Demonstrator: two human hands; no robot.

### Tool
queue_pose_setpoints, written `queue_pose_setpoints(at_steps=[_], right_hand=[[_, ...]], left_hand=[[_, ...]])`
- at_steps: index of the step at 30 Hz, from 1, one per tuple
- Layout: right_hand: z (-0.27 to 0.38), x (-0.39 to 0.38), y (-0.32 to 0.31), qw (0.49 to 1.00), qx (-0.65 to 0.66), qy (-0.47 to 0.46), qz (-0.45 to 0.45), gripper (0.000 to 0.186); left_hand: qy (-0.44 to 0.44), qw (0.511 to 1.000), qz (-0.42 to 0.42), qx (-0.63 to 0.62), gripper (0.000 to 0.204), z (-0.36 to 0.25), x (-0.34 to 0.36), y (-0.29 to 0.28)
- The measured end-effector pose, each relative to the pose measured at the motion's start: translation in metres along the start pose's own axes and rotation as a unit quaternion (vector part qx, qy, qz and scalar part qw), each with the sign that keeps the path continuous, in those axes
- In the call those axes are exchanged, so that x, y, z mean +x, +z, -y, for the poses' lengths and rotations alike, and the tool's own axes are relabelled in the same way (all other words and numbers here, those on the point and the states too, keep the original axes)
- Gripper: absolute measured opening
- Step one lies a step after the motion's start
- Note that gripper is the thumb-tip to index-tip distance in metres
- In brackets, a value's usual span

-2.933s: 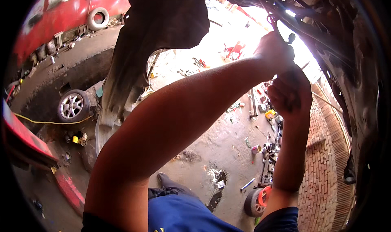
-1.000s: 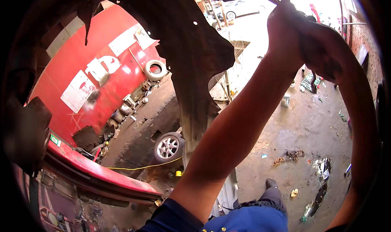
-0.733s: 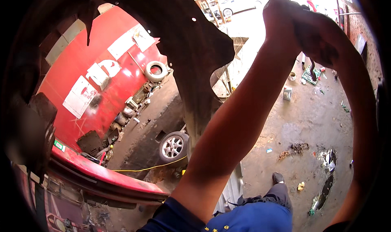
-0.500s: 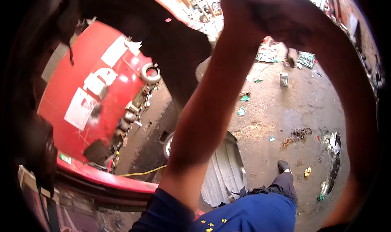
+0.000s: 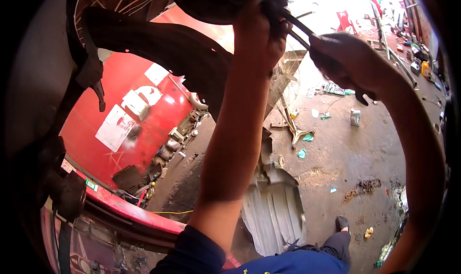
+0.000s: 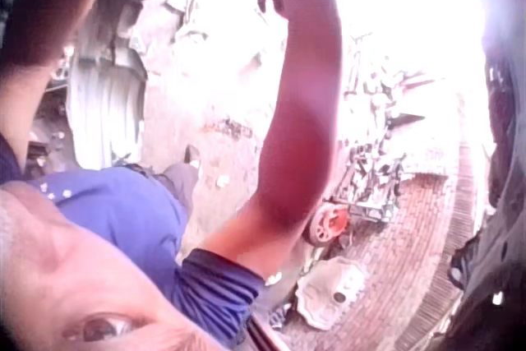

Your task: The person repairs the suspension underneath a vehicle by using various wrenches to loosen and turn fasteners on the components.

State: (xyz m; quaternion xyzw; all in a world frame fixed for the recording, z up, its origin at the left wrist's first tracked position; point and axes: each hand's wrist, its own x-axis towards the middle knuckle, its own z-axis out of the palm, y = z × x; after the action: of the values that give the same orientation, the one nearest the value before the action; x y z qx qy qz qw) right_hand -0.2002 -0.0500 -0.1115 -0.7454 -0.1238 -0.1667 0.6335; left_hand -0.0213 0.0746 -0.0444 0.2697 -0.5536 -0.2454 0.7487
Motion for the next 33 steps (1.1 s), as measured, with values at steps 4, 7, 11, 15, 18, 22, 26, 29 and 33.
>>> queue_pose_setpoints(at_steps=[4, 7, 11, 15, 18, 22, 26, 29, 33], right_hand=[[-0.021, 0.014, -0.018, 0.927, -0.334, -0.163, -0.056, 0.047], [-0.021, 0.008, -0.017, 0.967, -0.244, -0.053, -0.054, 0.044], [-0.032, 0.027, -0.032, 0.973, -0.166, -0.156, -0.041, 0.043], [-0.052, 0.035, -0.053, 0.899, -0.346, -0.266, -0.03, 0.031], [-0.069, 0.016, -0.034, 0.953, -0.216, -0.209, 0.04, 0.024], [-0.084, -0.007, 0.001, 0.957, -0.254, -0.101, 0.098, 0.029], [-0.156, -0.029, 0.057, 0.979, -0.126, -0.077, 0.138, 0.038], [-0.178, -0.061, 0.091, 0.988, -0.036, -0.014, 0.151, 0.041], [-0.214, -0.096, 0.138, 0.99, -0.007, 0.014, 0.142, 0.049]], left_hand=[[-0.004, 0.975, -0.141, 0.174, 0.019, 0.02, 0.014, 0.011], [-0.026, 0.97, -0.204, 0.132, 0.011, 0.025, 0.012, 0.027], [0.027, 0.981, -0.148, 0.121, 0.015, 0.016, 0.032, 0.036], [0.012, 0.957, -0.241, 0.161, 0.011, 0.023, 0.016, 0.057], [0.024, 0.951, -0.2, 0.235, 0.014, 0.024, -0.032, 0.025], [0.065, 0.931, -0.265, 0.241, 0.017, 0.037, -0.111, 0.021], [-0.035, 0.901, -0.351, 0.253, 0.024, 0.062, -0.196, -0.005], [-0.15, 0.869, -0.303, 0.362, 0.029, 0.071, -0.246, 0.002], [-0.263, 0.863, -0.213, 0.374, 0.027, 0.072, -0.298, 0.012]])
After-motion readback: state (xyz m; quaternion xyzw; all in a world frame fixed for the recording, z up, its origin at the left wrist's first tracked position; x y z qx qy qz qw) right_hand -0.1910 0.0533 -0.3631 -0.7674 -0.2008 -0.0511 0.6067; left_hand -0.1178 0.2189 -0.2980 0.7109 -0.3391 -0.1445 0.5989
